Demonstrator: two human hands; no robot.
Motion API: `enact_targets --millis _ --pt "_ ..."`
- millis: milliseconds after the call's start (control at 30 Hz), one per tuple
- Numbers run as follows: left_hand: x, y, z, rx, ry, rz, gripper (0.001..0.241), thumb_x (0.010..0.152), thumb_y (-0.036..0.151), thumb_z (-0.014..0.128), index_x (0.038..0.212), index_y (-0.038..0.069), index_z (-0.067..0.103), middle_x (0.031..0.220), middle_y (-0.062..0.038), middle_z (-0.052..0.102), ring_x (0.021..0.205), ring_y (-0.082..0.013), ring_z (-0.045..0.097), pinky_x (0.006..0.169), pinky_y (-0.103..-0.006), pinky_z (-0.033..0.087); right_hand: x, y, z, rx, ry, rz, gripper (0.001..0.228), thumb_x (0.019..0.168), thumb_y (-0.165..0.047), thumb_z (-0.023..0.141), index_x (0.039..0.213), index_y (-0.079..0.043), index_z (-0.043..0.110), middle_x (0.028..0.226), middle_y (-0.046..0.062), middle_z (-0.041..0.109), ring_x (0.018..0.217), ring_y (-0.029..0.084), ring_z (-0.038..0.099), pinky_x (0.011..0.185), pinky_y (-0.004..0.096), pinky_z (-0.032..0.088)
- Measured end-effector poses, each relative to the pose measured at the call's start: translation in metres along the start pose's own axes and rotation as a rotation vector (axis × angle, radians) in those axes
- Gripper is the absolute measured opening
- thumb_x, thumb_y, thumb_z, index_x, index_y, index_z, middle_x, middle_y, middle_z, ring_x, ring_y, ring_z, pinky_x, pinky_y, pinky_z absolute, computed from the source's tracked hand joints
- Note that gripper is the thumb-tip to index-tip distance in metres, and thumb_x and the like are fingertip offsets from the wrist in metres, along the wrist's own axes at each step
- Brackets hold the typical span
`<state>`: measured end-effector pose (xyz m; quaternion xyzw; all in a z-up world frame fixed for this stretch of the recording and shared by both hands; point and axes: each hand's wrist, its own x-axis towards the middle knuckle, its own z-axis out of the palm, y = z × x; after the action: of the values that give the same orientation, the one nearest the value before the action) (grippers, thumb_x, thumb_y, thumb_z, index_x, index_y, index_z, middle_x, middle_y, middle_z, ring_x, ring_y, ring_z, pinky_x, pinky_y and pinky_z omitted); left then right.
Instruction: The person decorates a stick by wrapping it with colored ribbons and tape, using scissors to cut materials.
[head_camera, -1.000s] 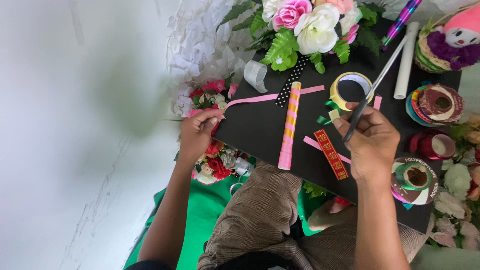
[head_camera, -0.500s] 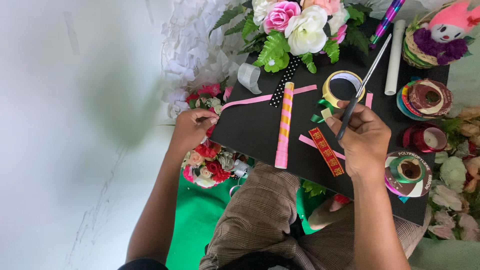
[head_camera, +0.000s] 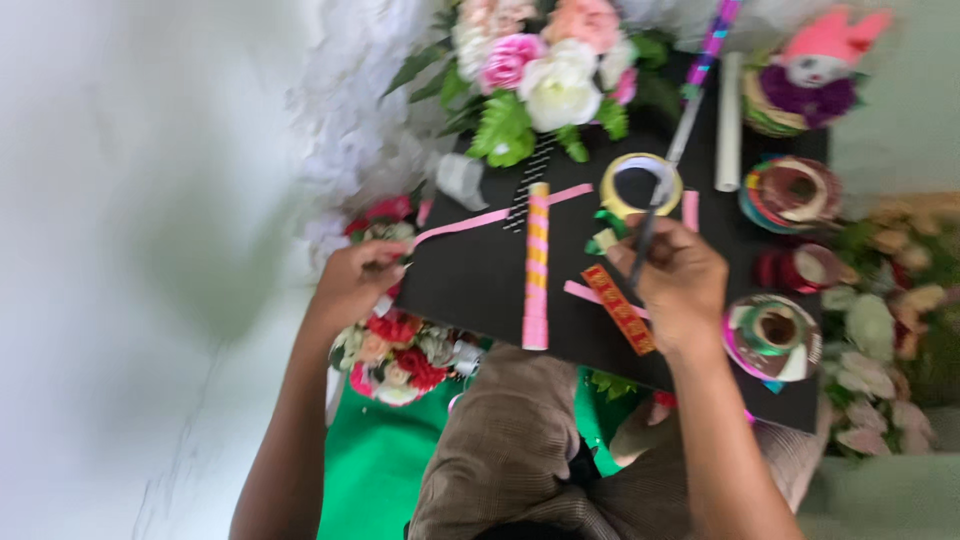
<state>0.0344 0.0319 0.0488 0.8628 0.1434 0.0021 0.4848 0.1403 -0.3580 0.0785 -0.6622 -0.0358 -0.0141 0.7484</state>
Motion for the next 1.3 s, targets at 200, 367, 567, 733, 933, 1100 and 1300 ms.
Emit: enact_targets --millis 200,367,567,733,933,1100,1300 --pt "-0.005 0.024 -0.013 -0.154 -0.179 -0.159 0.052 0.088 0.005 0.077 0.139 0.008 0.07 0.094 -0.023 0.076 0.087 -0.0319 0.072 0.087 -0.0456 0.057 -0.006 -0.012 0.01 0.083 0.004 0.057 0.041 0.075 0.0 0.091 0.112 -0.002 0.074 0.084 0.011 0.072 0.076 0.013 0.072 0.067 0.019 0.059" --pt "0.029 -0.009 -0.016 -0.235 -0.299 -0.216 0.065 0.084 -0.002 0.079 0.145 -0.001 0.059 0.09 -0.021 0.073 0.088 -0.035 0.074 0.085 -0.0457 0.059 -0.007 -0.015 0.007 0.069 -0.013 0.053 0.041 0.076 0.001 0.09 0.114 0.001 0.074 0.083 0.013 0.072 0.076 0.015 0.071 0.068 0.02 0.057" --pt "0.044 -0.009 -0.022 -0.228 -0.4 -0.35 0.079 0.078 0.007 0.086 0.149 -0.005 0.055 0.08 -0.019 0.074 0.071 -0.0305 0.072 0.067 -0.0399 0.059 -0.007 -0.02 0.007 0.047 -0.029 0.044 0.037 0.078 0.002 0.089 0.112 0.003 0.075 0.083 0.015 0.072 0.078 0.018 0.071 0.069 0.023 0.056" --pt "0.032 -0.011 -0.023 -0.162 -0.338 -0.383 0.078 0.077 0.016 0.09 0.147 -0.002 0.059 0.073 -0.019 0.072 0.059 -0.0293 0.067 0.057 -0.0387 0.055 -0.006 -0.016 0.008 0.016 -0.042 0.028 0.037 0.079 0.003 0.087 0.113 0.005 0.074 0.083 0.018 0.072 0.078 0.022 0.073 0.069 0.026 0.057" --pt "0.019 0.003 -0.03 -0.24 0.097 -0.263 0.06 0.077 0.011 0.09 0.134 0.011 0.071 0.082 -0.01 0.069 0.065 -0.0214 0.064 0.055 -0.0345 0.058 -0.006 -0.031 0.004 0.041 -0.057 0.03 0.037 0.078 0.002 0.088 0.112 0.005 0.074 0.085 0.016 0.072 0.083 0.02 0.071 0.071 0.024 0.054" --pt "0.017 0.064 0.015 -0.289 0.43 0.046 0.023 0.094 0.024 0.089 0.112 0.014 0.078 0.091 -0.01 0.073 0.08 -0.0214 0.07 0.071 -0.0314 0.059 -0.003 -0.038 0.004 0.004 -0.149 0.055 0.039 0.078 0.0 0.088 0.114 0.004 0.073 0.082 0.017 0.069 0.077 0.02 0.069 0.068 0.025 0.053" --pt "-0.016 0.165 0.104 -0.342 -0.063 0.302 0.021 0.084 0.021 0.085 0.101 0.01 0.082 0.08 -0.01 0.077 0.065 -0.0164 0.072 0.06 -0.0309 0.059 -0.007 -0.059 0.002 -0.085 -0.343 0.007 0.036 0.077 0.004 0.087 0.111 0.005 0.076 0.077 0.016 0.071 0.068 0.017 0.067 0.06 0.025 0.051"
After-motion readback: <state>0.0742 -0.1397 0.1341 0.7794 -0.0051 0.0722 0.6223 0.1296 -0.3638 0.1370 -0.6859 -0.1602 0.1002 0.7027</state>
